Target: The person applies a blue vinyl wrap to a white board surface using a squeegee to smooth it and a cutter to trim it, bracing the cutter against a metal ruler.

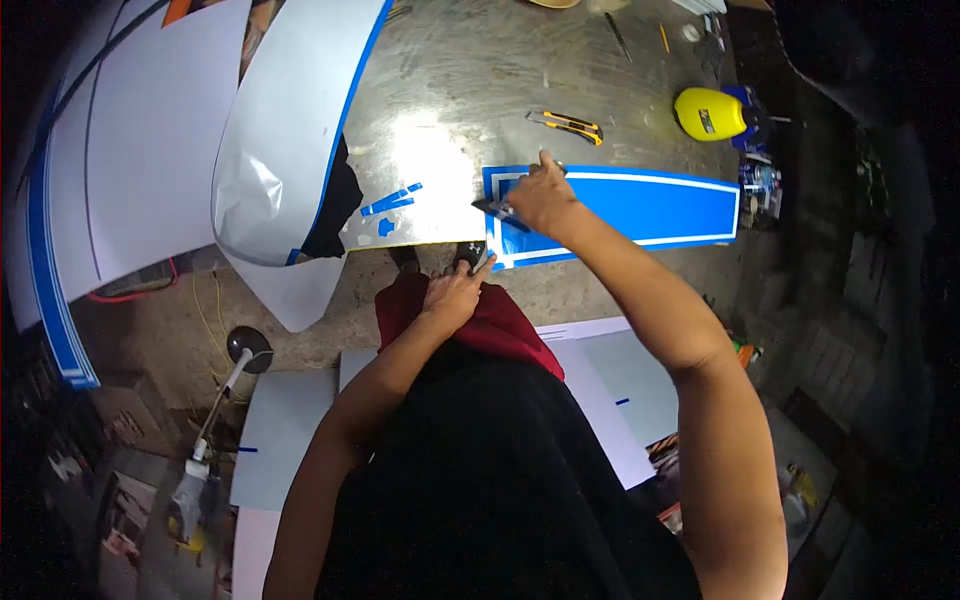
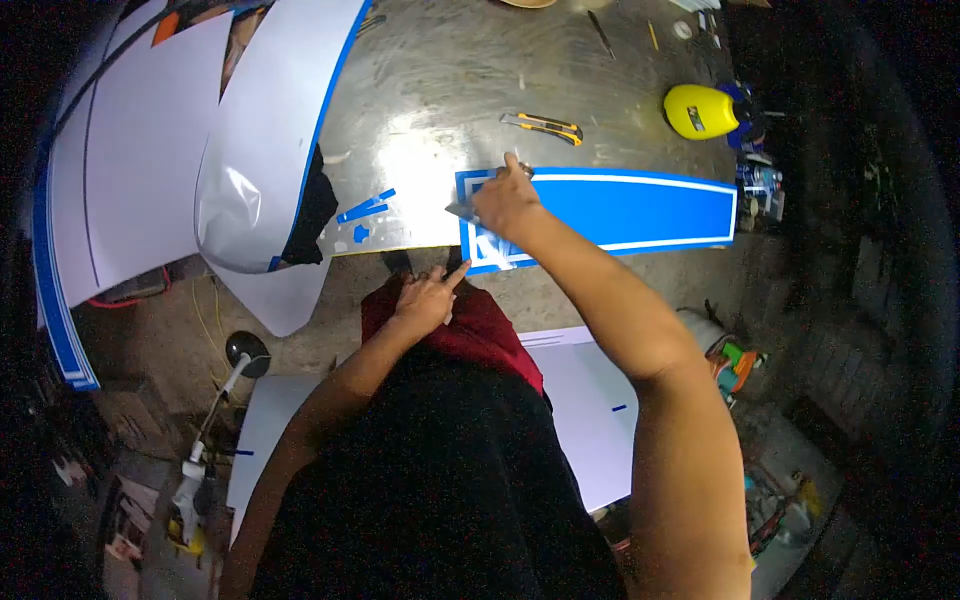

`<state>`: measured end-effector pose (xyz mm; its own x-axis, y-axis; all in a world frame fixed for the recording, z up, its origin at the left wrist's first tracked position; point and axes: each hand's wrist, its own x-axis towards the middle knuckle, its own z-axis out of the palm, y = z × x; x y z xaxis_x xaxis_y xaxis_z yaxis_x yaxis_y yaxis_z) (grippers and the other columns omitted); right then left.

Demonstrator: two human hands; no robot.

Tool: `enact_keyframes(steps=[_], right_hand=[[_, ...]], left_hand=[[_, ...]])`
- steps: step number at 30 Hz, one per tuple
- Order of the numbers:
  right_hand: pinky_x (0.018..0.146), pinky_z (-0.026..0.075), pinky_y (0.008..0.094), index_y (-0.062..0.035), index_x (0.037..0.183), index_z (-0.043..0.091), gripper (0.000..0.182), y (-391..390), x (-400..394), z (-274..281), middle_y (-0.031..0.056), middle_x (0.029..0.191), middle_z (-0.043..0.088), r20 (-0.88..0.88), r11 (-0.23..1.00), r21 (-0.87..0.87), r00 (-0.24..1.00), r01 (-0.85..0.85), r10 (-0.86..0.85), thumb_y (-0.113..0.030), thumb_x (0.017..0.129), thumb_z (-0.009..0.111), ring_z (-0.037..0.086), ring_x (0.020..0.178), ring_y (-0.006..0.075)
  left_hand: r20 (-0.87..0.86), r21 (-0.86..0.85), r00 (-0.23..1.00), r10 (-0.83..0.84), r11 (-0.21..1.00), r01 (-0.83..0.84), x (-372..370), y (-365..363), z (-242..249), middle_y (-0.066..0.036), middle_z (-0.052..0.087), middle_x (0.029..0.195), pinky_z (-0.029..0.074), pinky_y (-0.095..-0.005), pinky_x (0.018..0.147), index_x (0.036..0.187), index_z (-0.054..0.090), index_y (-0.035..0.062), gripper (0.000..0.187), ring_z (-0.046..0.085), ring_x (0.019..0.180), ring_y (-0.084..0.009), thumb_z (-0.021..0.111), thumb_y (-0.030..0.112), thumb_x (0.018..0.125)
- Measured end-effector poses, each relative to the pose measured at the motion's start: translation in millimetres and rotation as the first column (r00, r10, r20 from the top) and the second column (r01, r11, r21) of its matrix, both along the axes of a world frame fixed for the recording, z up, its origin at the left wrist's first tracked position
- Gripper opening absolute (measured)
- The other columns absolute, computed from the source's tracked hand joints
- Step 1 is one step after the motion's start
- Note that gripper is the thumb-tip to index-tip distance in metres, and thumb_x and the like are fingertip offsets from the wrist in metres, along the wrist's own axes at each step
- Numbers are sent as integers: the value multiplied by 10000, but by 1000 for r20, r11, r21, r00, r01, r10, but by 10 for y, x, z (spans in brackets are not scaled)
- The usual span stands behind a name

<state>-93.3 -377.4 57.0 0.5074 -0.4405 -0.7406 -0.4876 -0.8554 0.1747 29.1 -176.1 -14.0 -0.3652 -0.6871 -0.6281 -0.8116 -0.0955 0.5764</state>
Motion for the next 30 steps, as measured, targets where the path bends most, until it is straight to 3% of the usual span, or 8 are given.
enact_keyframes(steps=[12, 14, 16, 19, 23, 24, 26, 30], right_hand=[[1087, 300, 539, -142, 1043, 764, 244, -885, 194, 246, 78, 1084, 757, 30, 995, -89, 999, -41, 44, -176, 957, 539, 695, 1086, 273], [996, 390, 585, -92, 1078, 762, 265, -926, 84, 386, 131, 1100, 753, 101, 994, -107, 994, -20, 31, -212, 969, 552, 695, 1107, 301], [884, 496, 552, -54, 1078, 737, 285, -827, -78, 521, 191, 1078, 736, 289, 923, 102, 877, 371, -385, -260, 950, 588, 703, 1045, 357], [811, 530, 536, 15, 985, 696, 355, -345, -496, 298, 281, 992, 700, 440, 803, 223, 678, 553, -589, -324, 969, 592, 674, 952, 459], [820, 512, 552, 50, 927, 669, 409, 473, -693, -30, 329, 925, 672, 390, 330, 427, 157, 842, -907, -343, 1002, 584, 645, 935, 506], [820, 512, 552, 50, 927, 669, 409, 598, -672, -165, 329, 925, 672, 382, 305, 427, 136, 851, -914, -343, 1002, 584, 645, 935, 506], [653, 541, 455, 43, 878, 654, 421, 827, -574, -372, 188, 716, 694, 486, 257, 371, 50, 892, -872, -344, 1024, 573, 716, 656, 301], [751, 531, 534, 40, 921, 682, 407, 997, -326, -329, 291, 850, 696, 502, 179, 312, -2, 933, -865, -339, 1015, 567, 687, 844, 463]], left_hand=[[68, -33, 974, 215, 976, -214, -288, 94, 125, -188, 568, 1337, 419, -599, 1047, 1563, 355, 299, 602, 613, 1169, -384, 573, 244, 1005], [51, -40, 967, 250, 968, -249, -289, 114, 112, -194, 583, 1311, 423, -586, 1050, 1545, 394, 287, 578, 614, 1164, -387, 576, 221, 1000], [-35, -186, 912, 410, 893, -409, -210, 144, 100, -215, 614, 1236, 434, -550, 1038, 1482, 472, 207, 511, 610, 1149, -407, 573, 154, 984], [-136, -257, 805, 578, 764, -592, 11, 48, 17, -223, 631, 1195, 431, -533, 1025, 1412, 521, 132, 448, 596, 1150, -427, 562, 100, 967], [-170, -433, 840, 515, 727, -533, 302, -482, 237, -222, 631, 1226, 398, -535, 1040, 1402, 522, 107, 477, 566, 1200, -406, 548, 13, 936], [-220, -488, 864, 452, 716, -499, 346, -620, 220, -226, 629, 1232, 384, -526, 1058, 1422, 511, 114, 531, 555, 1220, -397, 544, -36, 914], [-150, -517, 939, 309, 785, -341, 414, -923, 224, -180, 606, 1322, 350, -510, 1104, 1465, 464, 132, 609, 521, 1283, -366, 527, -66, 892], [64, -551, 996, -61, 830, 86, 407, -1247, 25, -52, 444, 1566, 216, -487, 1236, 1568, 326, 172, 788, 373, 1459, -299, 450, -149, 860]])
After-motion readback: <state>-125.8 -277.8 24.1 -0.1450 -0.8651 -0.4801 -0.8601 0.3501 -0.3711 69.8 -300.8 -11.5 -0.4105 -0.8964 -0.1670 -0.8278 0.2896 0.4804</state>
